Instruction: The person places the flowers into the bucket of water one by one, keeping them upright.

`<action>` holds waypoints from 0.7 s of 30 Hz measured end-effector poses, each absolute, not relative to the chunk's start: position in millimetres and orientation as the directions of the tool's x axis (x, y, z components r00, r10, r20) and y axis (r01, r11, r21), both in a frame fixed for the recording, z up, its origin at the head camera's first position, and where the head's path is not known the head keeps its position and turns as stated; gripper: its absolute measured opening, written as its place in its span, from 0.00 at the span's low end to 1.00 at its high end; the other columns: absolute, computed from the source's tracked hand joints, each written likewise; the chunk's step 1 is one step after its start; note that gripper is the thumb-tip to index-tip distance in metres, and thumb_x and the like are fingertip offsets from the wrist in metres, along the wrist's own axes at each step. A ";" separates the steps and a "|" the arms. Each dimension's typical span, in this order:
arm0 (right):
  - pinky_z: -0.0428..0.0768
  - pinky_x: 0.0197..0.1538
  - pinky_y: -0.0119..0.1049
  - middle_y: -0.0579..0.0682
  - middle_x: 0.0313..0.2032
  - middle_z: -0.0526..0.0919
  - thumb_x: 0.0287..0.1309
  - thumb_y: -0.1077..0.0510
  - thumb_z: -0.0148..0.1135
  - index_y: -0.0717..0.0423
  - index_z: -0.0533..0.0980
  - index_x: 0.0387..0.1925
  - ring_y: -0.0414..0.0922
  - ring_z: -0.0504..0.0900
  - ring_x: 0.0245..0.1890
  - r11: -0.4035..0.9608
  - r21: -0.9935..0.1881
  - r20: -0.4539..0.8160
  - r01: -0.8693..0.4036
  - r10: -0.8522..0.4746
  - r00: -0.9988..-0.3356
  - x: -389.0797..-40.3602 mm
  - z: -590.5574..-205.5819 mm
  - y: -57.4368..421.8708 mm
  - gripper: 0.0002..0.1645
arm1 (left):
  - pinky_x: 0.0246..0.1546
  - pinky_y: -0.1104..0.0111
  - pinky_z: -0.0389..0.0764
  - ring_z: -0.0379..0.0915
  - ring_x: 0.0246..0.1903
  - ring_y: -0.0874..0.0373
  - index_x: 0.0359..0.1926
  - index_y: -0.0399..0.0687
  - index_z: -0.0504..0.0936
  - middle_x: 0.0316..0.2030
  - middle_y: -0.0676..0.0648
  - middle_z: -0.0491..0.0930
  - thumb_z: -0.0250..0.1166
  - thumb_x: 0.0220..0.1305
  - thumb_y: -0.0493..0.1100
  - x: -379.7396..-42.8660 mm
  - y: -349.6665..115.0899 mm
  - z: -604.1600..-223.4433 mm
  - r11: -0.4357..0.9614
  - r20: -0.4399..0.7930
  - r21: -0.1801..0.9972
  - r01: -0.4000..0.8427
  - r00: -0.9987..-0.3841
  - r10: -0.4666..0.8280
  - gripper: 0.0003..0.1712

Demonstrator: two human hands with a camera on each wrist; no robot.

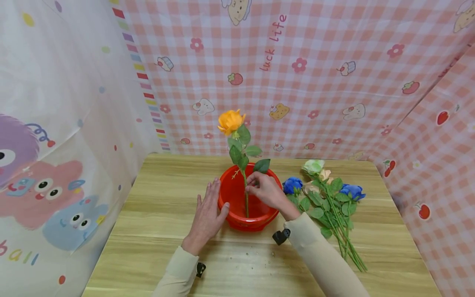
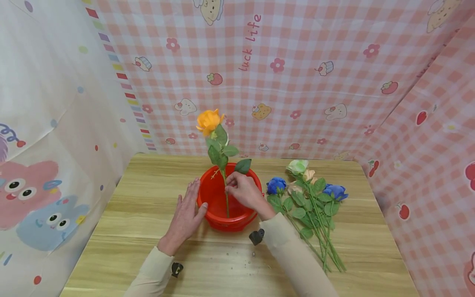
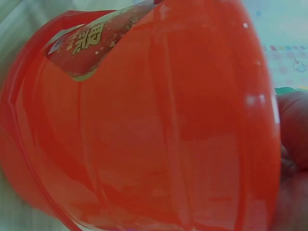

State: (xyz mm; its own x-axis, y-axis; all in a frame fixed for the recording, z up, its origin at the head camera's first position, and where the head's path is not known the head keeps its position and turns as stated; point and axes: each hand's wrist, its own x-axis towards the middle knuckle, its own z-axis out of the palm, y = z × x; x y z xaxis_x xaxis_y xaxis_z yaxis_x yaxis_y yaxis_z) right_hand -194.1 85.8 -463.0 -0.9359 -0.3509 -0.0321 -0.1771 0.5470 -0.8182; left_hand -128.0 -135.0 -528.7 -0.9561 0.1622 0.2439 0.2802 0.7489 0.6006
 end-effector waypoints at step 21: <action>0.87 0.44 0.39 0.51 0.34 0.85 0.67 0.67 0.64 0.61 0.80 0.43 0.42 0.87 0.34 0.564 -0.825 -0.210 -0.035 -0.364 -0.907 -211.7 -470.2 74.3 0.05 | 0.72 0.31 0.45 0.44 0.80 0.43 0.83 0.44 0.49 0.82 0.45 0.50 0.51 0.75 0.54 -127.7 -135.9 -529.6 0.751 0.241 0.598 0.280 -0.956 0.165 0.43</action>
